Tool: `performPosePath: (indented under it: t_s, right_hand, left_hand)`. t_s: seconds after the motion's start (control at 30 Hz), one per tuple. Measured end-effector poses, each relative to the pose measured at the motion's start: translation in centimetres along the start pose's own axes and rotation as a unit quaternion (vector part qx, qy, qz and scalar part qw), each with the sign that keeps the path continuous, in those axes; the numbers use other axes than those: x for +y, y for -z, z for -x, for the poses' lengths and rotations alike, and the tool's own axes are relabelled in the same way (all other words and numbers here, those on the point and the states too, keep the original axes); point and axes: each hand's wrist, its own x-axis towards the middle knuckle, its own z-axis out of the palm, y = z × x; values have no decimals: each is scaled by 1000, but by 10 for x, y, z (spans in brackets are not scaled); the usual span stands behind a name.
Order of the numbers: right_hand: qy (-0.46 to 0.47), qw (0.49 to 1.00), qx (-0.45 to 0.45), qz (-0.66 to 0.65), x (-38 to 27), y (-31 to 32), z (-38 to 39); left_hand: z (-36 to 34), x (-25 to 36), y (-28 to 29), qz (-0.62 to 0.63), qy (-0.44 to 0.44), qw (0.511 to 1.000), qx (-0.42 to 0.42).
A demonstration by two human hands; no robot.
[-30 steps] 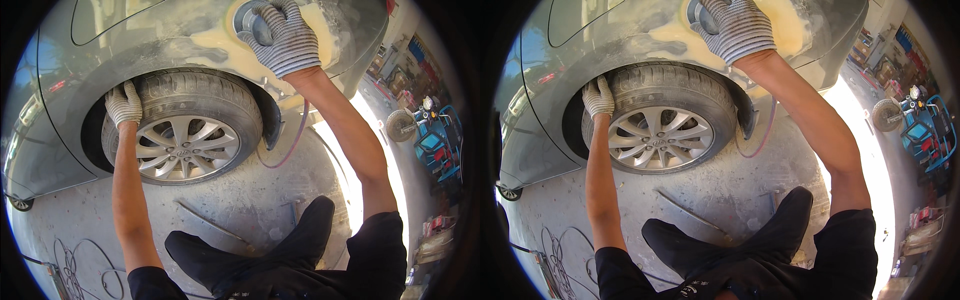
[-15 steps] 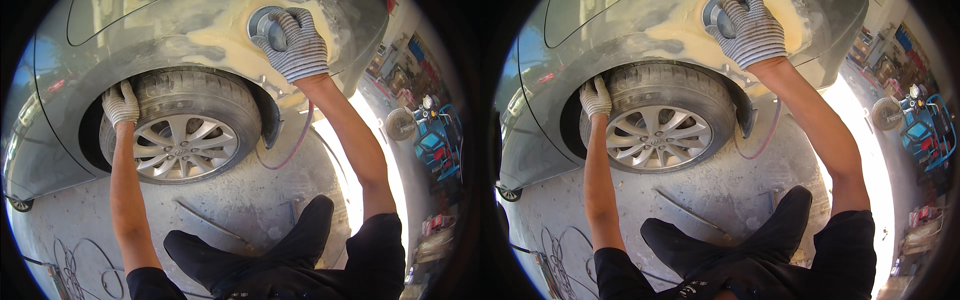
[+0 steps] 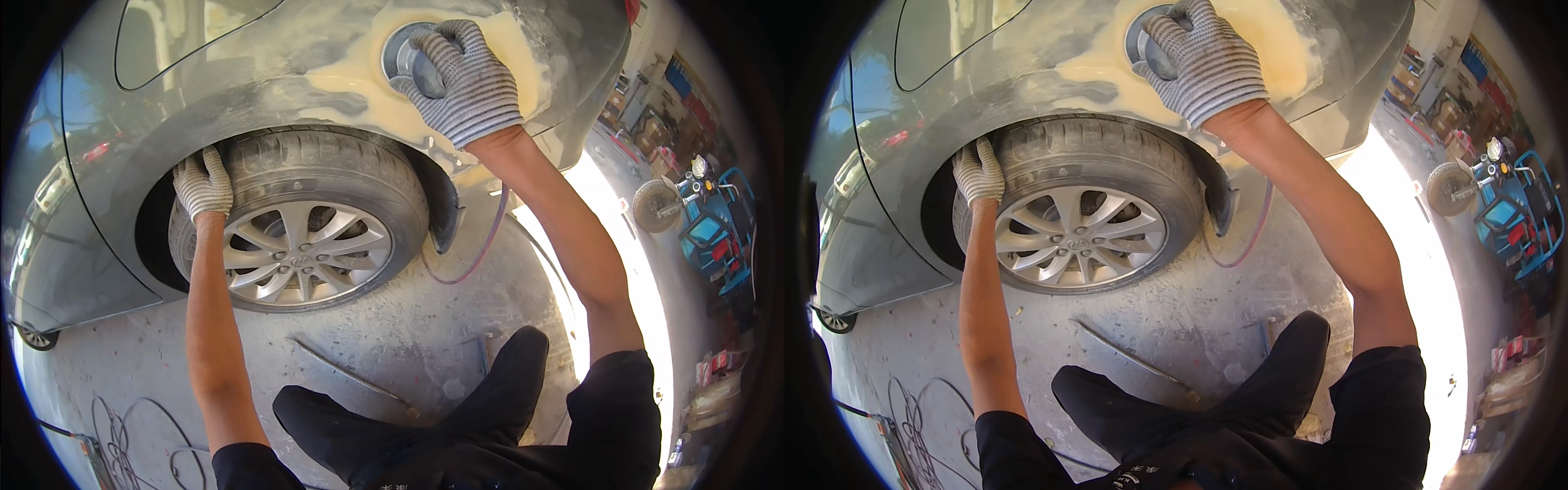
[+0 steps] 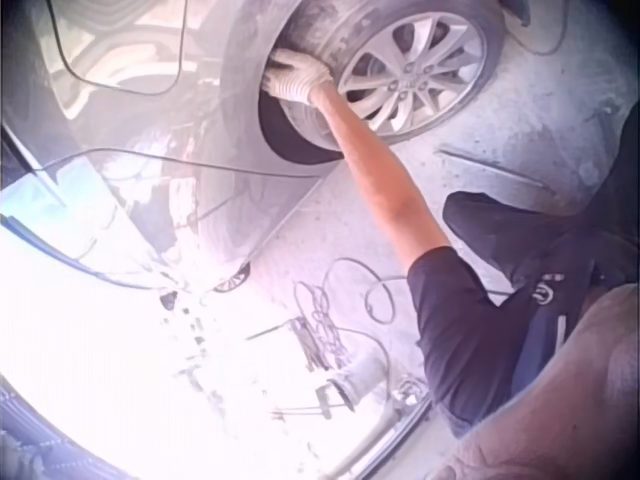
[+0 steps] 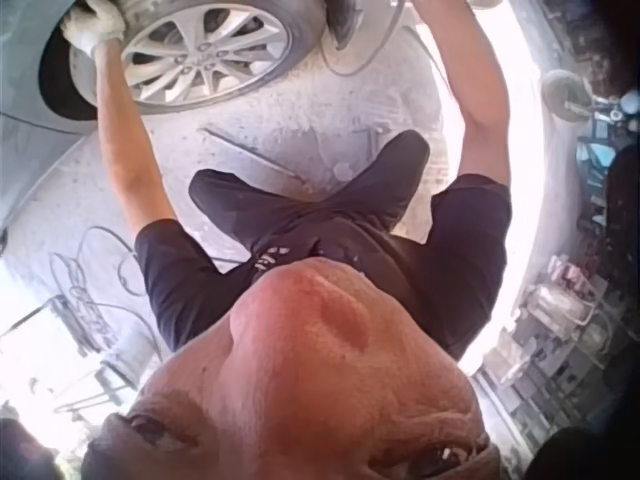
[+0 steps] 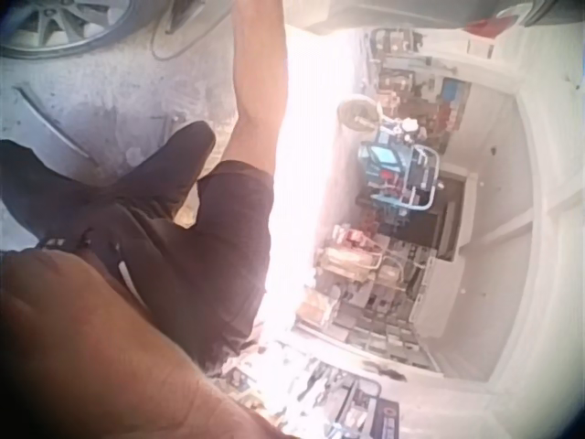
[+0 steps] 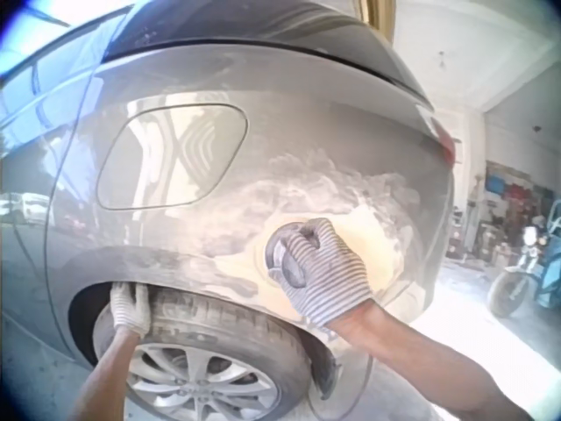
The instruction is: The person uses a pneumatic orbital sander to smooth a yellow filler patch on the rear quarter panel of a silver car. They hold the sander with both gloved hands and move it in circular motions over the wheel arch area.
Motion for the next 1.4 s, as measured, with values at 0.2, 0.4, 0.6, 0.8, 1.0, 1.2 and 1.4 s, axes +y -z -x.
performPosePath:
  t_s: [0.2, 0.4, 0.6, 0.8, 1.0, 1.2, 1.4]
  right_hand:
    - [69, 997, -2, -41, -13, 13, -26]
    - [30, 998, -24, 43, 13, 3, -5]
    - [82, 996, -12, -40, -24, 16, -48]
    - [193, 980, 35, -28, -44, 11, -73]
    - [172, 985, 23, -19, -37, 12, -66]
    - [95, 994, -22, -57, -13, 20, -37]
    - [39, 999, -29, 20, 26, 9, 7]
  left_hand:
    - [0, -1, 2, -5, 1, 1000, -12]
    - [0, 0, 0, -9, -4, 1000, -2]
    - [1, -7, -3, -17, -13, 1000, 3]
    - [1, -6, -1, -37, -3, 999, -3]
    - [2, -8, -6, -42, -5, 999, -4]
    - [1, -8, -3, -26, -2, 1000, 4]
    - [2, -3, -2, -16, 3, 1000, -1]
